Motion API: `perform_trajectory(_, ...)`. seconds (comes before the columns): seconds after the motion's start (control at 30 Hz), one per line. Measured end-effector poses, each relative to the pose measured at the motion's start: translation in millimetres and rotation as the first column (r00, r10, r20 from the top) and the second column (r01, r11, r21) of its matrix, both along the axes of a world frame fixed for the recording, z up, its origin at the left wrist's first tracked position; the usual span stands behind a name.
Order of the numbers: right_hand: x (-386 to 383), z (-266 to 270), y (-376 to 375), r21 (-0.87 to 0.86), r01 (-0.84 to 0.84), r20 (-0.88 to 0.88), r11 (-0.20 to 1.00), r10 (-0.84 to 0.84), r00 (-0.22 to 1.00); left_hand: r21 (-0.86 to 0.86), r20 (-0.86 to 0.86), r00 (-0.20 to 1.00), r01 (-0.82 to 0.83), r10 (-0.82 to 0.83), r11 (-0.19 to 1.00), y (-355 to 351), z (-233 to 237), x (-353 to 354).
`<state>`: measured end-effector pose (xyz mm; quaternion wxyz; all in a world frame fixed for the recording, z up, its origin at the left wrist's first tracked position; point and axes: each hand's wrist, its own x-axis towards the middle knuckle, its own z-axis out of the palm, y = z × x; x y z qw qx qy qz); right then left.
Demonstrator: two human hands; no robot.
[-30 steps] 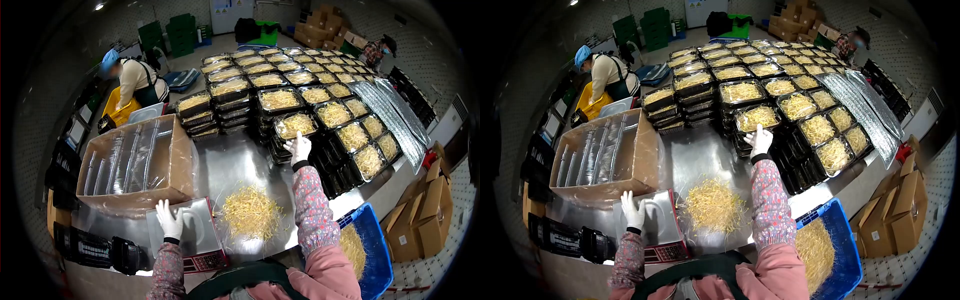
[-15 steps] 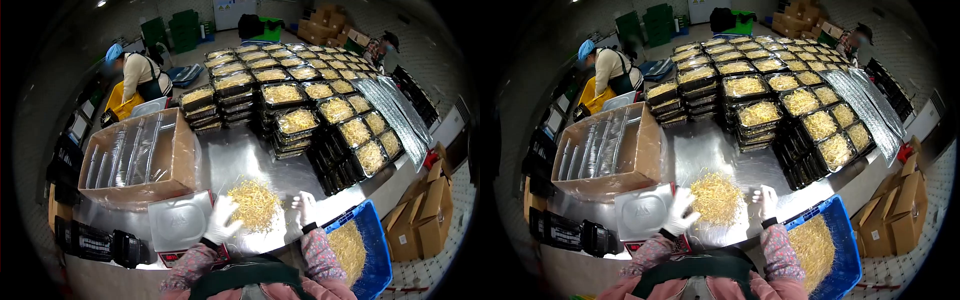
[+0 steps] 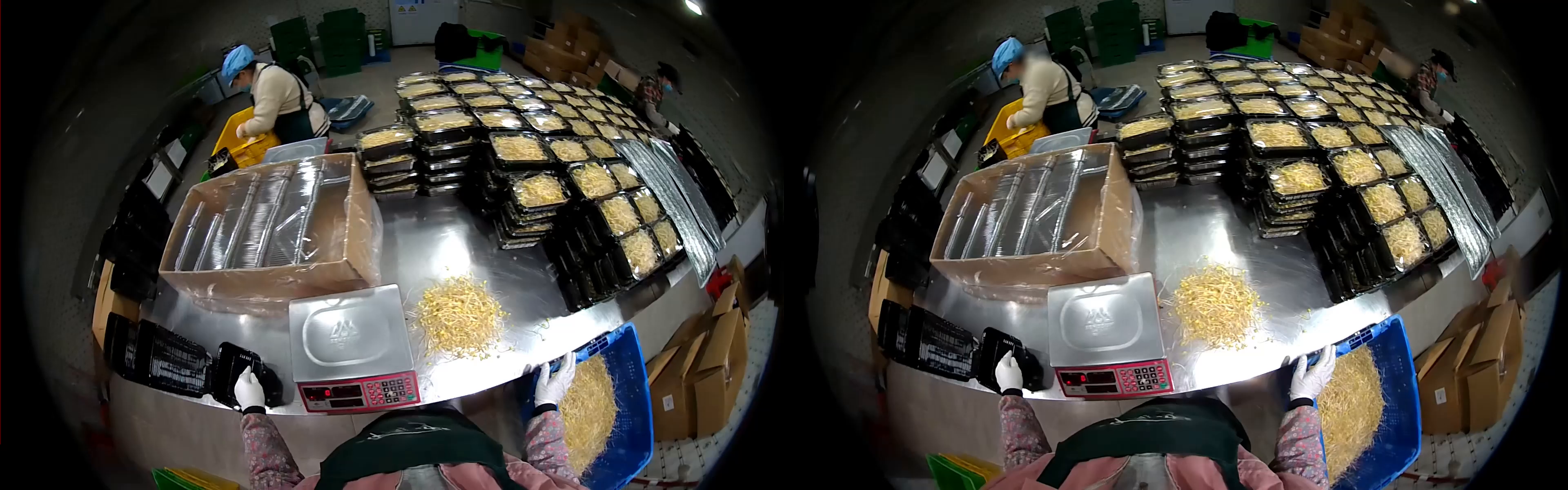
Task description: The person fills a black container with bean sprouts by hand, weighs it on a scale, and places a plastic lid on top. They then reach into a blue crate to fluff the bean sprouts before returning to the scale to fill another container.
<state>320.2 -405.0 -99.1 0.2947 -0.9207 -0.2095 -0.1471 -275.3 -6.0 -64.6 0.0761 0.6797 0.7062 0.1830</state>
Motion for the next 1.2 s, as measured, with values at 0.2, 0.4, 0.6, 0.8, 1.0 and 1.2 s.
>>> perform_trajectory(0.2, 2.3, -4.5, 5.0, 0.013, 0.037, 0.028, 0.999, -0.037, 0.999, 0.256, 0.070, 0.997, -0.003, -0.015, 0.967, 10.5, -3.1, -32.8)
perform_trajectory(0.4, 8.2, -17.8, 4.0, -0.032, 0.054, 0.071, 0.998, -0.051, 0.996, 0.437, 0.334, 0.939, -0.082, -0.077, 0.896, 11.3, 62.8, 6.6)
perform_trajectory(0.6, 6.2, -13.1, 7.8, 0.173, 0.072, 0.026, 0.982, -0.077, 0.997, 0.656, 0.380, 0.629, 0.333, -0.678, 0.677, -6.8, 127.9, 219.0)
perform_trajectory(0.8, -27.8, 18.0, 12.4, 0.559, -0.006, -0.012, 0.829, 0.015, 1.000, 0.462, 0.352, -0.205, 0.887, -0.913, -0.021, -132.7, 105.5, 443.1)
perform_trajectory(1.0, -109.1, 78.9, -70.4, 0.186, -0.477, 0.046, 0.859, 0.477, 0.877, 0.150, 0.073, -0.269, 0.955, -0.960, -0.256, -154.5, -20.6, 581.4)
perform_trajectory(1.2, -91.7, 41.6, -323.8, 0.258, 0.464, -0.174, 0.848, -0.431, 0.885, 0.144, 0.143, -0.320, 0.943, -0.936, -0.301, -270.0, 46.6, 613.0)
